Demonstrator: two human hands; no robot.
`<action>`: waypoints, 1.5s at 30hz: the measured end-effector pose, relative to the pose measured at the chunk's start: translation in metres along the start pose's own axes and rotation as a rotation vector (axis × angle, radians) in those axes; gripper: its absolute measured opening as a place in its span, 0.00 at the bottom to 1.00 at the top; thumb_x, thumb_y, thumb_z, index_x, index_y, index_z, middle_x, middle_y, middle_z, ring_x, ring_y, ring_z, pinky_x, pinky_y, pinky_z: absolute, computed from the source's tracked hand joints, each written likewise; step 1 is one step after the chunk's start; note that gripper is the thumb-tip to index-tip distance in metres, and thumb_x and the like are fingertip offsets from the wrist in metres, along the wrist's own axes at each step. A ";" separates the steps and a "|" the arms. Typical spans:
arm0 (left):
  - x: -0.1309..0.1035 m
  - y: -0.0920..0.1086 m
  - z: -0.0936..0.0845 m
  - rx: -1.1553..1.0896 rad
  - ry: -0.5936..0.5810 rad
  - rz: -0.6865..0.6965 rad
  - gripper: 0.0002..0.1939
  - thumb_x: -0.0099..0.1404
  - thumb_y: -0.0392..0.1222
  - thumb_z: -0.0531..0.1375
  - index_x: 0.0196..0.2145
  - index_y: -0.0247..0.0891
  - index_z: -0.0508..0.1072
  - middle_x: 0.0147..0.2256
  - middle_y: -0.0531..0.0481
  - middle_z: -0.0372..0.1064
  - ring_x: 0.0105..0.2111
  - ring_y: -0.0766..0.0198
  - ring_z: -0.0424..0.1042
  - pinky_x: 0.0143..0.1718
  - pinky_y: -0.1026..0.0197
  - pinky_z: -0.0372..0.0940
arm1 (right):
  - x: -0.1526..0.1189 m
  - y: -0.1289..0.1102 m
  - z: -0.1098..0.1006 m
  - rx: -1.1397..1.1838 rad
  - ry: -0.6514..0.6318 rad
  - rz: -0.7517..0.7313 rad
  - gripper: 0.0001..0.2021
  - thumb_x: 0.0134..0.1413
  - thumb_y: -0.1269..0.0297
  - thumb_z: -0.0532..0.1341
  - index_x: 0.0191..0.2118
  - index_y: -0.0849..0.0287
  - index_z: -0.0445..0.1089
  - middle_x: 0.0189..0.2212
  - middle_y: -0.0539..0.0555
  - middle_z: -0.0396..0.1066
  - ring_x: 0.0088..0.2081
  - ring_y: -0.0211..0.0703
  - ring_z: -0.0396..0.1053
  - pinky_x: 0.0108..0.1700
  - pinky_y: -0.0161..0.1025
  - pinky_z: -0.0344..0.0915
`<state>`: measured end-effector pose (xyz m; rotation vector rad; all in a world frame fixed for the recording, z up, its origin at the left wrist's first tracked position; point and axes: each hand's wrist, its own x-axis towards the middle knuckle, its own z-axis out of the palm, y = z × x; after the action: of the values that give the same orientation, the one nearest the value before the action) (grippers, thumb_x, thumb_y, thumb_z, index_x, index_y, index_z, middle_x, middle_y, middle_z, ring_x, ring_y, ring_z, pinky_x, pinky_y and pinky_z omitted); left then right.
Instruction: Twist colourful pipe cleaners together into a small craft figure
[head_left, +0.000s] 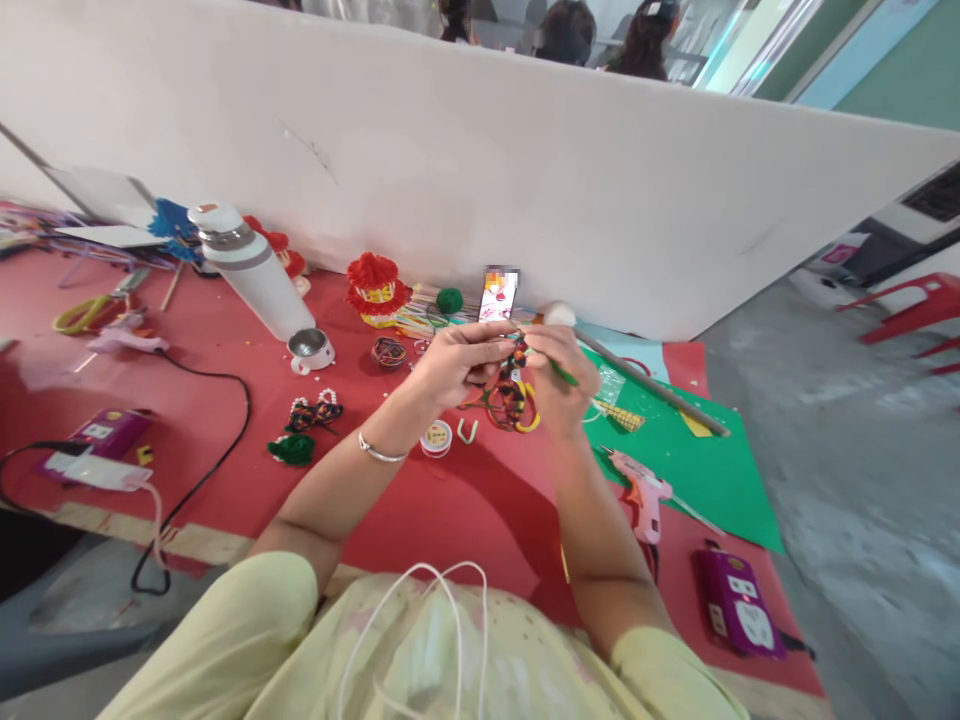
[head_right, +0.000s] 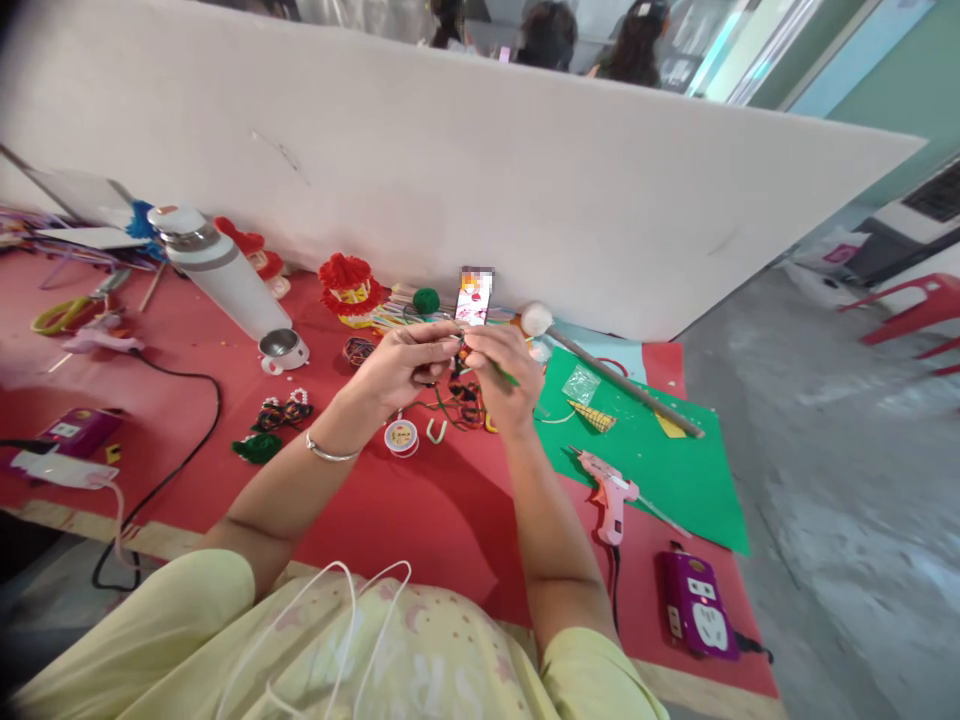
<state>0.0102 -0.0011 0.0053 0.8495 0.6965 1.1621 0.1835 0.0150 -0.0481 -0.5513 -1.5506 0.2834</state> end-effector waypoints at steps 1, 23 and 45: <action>-0.001 0.004 -0.003 0.048 -0.018 -0.002 0.17 0.47 0.37 0.79 0.37 0.36 0.88 0.22 0.53 0.72 0.18 0.75 0.62 0.17 0.68 0.44 | 0.003 0.001 -0.002 0.102 -0.018 0.060 0.10 0.67 0.50 0.67 0.49 0.41 0.82 0.46 0.51 0.85 0.49 0.51 0.82 0.55 0.56 0.80; 0.009 0.003 -0.026 0.799 -0.062 0.308 0.12 0.56 0.31 0.69 0.37 0.38 0.90 0.37 0.45 0.87 0.38 0.55 0.85 0.43 0.57 0.78 | 0.029 -0.022 -0.047 0.036 -0.543 0.281 0.08 0.68 0.57 0.68 0.42 0.51 0.84 0.41 0.52 0.88 0.44 0.45 0.86 0.47 0.40 0.81; 0.005 0.051 -0.053 0.491 -0.130 -0.033 0.09 0.49 0.33 0.73 0.32 0.34 0.88 0.21 0.48 0.75 0.17 0.72 0.63 0.18 0.65 0.52 | 0.049 -0.038 -0.009 -0.006 -0.564 0.097 0.07 0.67 0.62 0.69 0.48 0.45 0.84 0.45 0.50 0.87 0.48 0.44 0.85 0.51 0.43 0.81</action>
<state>-0.0571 0.0227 0.0213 1.3076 0.9006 0.9064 0.1871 0.0057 0.0136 -0.5818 -2.0698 0.5419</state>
